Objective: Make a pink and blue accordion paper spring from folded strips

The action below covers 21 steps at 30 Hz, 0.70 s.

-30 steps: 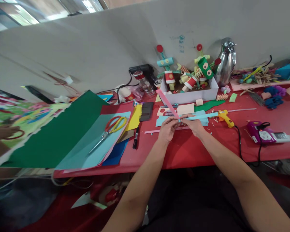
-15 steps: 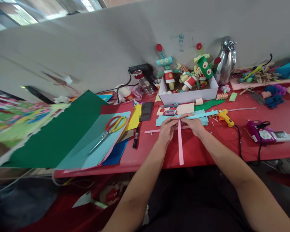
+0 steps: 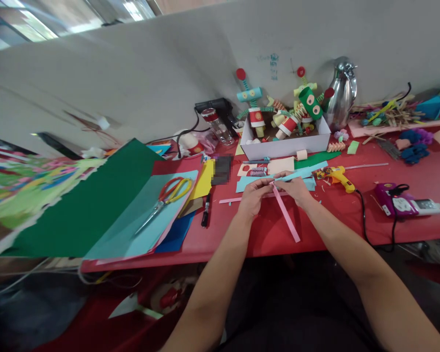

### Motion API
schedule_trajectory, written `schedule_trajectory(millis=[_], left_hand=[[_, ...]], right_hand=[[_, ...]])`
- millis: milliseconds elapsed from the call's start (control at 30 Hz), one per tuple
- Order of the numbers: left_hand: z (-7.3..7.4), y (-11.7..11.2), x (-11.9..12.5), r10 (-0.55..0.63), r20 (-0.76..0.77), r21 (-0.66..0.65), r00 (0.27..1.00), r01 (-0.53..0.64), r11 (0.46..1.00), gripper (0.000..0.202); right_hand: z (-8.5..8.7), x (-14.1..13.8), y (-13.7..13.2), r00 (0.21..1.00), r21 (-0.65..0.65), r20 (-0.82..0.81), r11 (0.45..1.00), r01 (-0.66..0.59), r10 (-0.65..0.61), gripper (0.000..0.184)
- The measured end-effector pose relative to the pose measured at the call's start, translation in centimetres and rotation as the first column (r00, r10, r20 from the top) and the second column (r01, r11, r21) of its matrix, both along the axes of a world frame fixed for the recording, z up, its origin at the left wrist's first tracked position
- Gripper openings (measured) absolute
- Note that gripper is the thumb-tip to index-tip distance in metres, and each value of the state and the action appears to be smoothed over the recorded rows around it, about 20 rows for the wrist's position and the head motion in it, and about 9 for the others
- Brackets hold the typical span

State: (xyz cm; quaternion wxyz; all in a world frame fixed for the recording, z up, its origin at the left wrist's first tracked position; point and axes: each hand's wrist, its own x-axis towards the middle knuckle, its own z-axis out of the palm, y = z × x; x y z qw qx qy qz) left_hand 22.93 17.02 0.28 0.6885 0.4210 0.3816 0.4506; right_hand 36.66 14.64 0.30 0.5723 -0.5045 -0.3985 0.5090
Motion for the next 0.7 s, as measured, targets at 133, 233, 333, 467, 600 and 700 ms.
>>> schedule_trajectory(millis=[133,233,333,467,600,700], left_hand=[[0.0,0.3,0.0,0.064,0.159,-0.101,0.985,-0.048,0.994,0.026],[-0.2,0.5,0.1,0.12,0.242,-0.144,0.963,-0.087,0.986,0.027],[-0.5,0.4,0.3,0.146,0.251,-0.129,0.957,-0.116,0.985,0.028],[-0.8,0.1,0.6,0.145,0.227,-0.042,0.963,-0.139,0.989,0.029],[-0.8,-0.2,0.7,0.09,0.198,-0.003,0.976,-0.091,0.996,0.032],[-0.8,-0.2,0.8,0.091,0.187,-0.036,0.978,-0.086,0.996,0.031]], right_hand=[[-0.2,0.3,0.2,0.989,0.024,-0.142,0.999,-0.025,0.028,0.018],[-0.4,0.1,0.0,0.99,0.101,-0.105,0.992,-0.08,0.091,0.023],[-0.5,-0.4,-0.3,0.99,0.126,-0.04,0.984,-0.129,0.135,0.034],[-0.6,-0.8,-0.4,0.999,0.178,0.031,0.983,-0.042,0.037,0.028],[-0.8,-0.5,-0.1,0.994,0.221,0.088,0.974,0.044,-0.064,0.02],[-0.9,-0.4,0.1,0.995,0.18,0.057,0.981,0.067,-0.078,0.023]])
